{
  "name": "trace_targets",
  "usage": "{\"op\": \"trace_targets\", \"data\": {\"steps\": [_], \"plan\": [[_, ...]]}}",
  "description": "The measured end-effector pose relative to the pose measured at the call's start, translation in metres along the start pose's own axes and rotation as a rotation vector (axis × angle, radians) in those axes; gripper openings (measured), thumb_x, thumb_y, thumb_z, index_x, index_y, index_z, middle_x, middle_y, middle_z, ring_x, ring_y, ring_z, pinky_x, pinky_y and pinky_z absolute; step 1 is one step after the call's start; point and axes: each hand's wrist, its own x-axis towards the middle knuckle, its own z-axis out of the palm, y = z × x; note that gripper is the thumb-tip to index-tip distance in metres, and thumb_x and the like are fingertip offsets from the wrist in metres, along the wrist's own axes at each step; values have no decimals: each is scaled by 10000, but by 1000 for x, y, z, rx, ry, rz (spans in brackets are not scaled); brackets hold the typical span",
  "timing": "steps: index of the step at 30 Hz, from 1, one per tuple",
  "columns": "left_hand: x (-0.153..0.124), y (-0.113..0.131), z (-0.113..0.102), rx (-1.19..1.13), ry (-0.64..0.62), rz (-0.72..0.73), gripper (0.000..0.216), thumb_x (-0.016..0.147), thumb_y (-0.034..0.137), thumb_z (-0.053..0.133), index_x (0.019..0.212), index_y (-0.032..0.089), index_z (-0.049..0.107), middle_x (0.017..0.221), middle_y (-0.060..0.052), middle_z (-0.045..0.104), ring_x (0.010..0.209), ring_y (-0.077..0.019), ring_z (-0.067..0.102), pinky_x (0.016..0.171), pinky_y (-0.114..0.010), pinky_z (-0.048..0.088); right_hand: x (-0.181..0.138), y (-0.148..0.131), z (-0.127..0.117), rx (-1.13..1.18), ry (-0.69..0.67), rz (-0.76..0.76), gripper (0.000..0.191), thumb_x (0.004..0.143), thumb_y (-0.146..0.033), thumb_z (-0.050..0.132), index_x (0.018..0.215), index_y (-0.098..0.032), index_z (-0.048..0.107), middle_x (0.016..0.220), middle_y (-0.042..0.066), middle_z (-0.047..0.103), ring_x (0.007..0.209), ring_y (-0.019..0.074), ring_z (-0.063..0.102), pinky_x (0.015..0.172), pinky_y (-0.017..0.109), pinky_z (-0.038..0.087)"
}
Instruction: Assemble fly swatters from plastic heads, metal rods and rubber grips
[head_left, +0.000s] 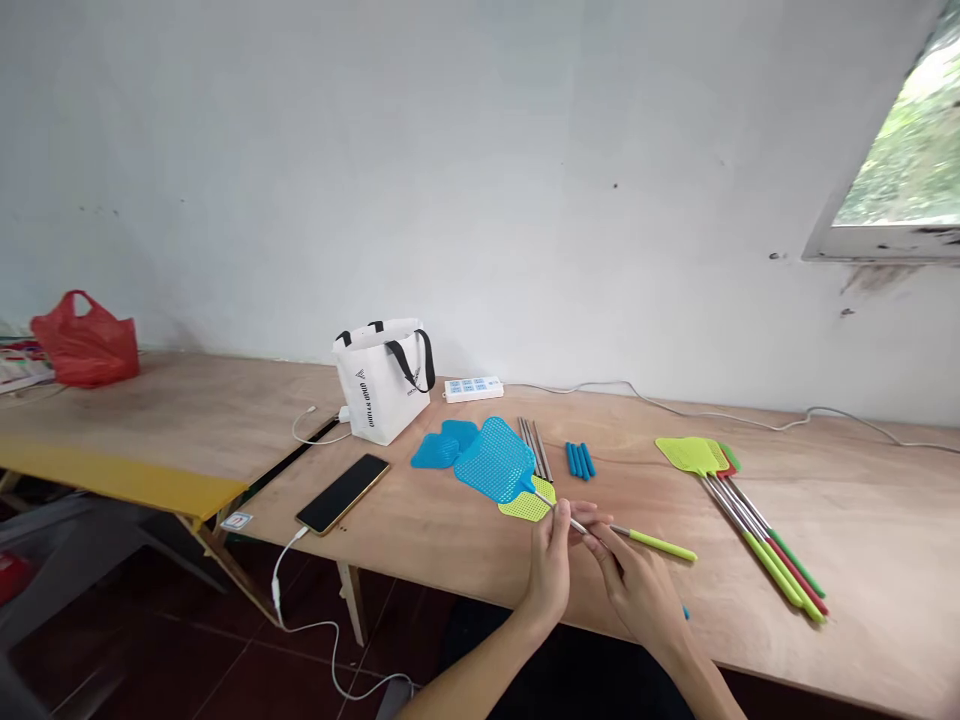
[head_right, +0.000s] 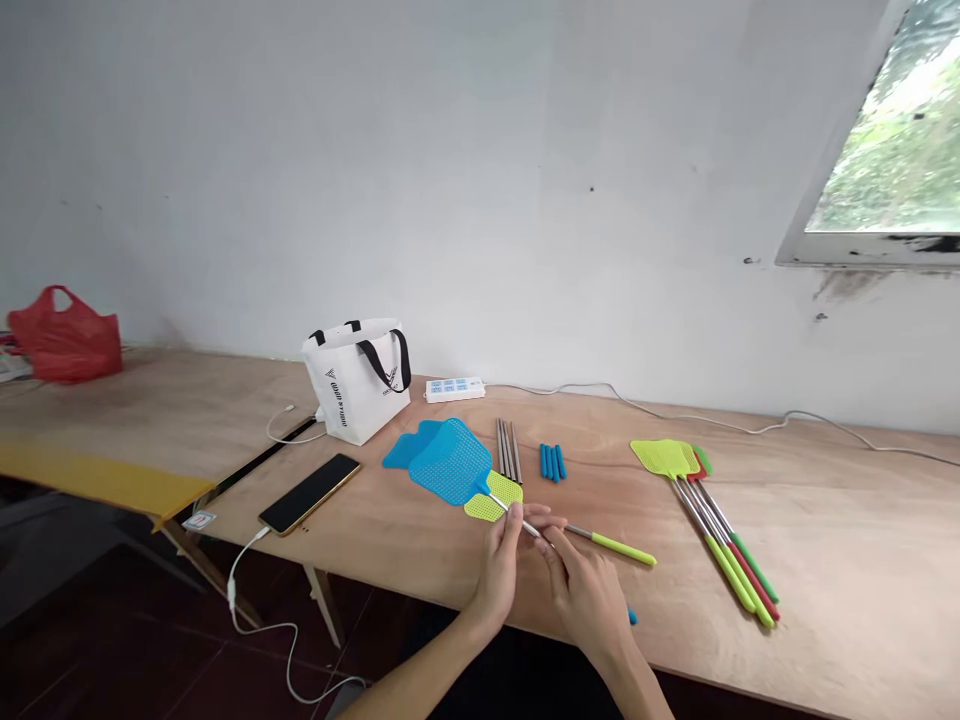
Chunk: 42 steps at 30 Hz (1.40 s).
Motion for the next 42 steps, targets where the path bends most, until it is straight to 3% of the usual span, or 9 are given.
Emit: {"op": "trace_targets", "data": {"steps": [6,13,19,21,27,32,42], "plan": [[0,-4,1,-2,-26,-73,747,898,783,468,1054,94,710,1005,-188,770,985,-327,742,810,-395,589,-5,14,-4,-10,-45,31,418,1055,-466,343,1143,-247,688,916,61,770,767,237,733,599,288,494],[6,-24,-4,-15,-65,-161,781,842,822,503,996,90,728,966,-179,759,942,-324,742,727,-383,611,-2,20,-13,-53,-176,84,407,1043,-438,334,1228,-276,659,1133,89,750,967,266,728,812,360,548],[8,-35,-13,92,-37,-169,745,850,812,503,966,118,749,953,-134,762,978,-304,729,907,-418,570,4,31,-28,-3,-330,93,371,1023,-475,373,1272,-333,607,1136,62,747,1025,281,711,859,391,536],[8,-34,-13,70,-6,-185,732,846,809,513,969,127,747,965,-133,764,1010,-316,722,901,-421,571,5,37,-32,5,-353,103,348,1010,-495,405,1252,-333,594,1107,47,751,984,273,716,845,383,533],[10,-24,-11,-32,-14,-276,791,809,842,514,1011,110,735,871,-149,765,898,-325,756,725,-379,607,11,47,-39,-28,-285,84,302,1002,-509,414,1040,-301,629,990,28,760,860,242,719,818,350,526],[12,-23,-14,-78,145,-213,791,790,834,560,1062,108,720,936,-157,765,866,-304,760,655,-341,611,13,50,-47,-72,-231,48,331,1010,-513,413,970,-292,656,951,25,760,784,211,707,706,295,510],[14,-23,-18,-55,77,-218,749,834,796,543,1024,99,740,943,-166,776,853,-302,764,652,-331,605,10,40,-38,-189,-201,-57,383,1056,-476,357,1099,-305,697,971,39,772,832,221,730,689,284,503]]}}
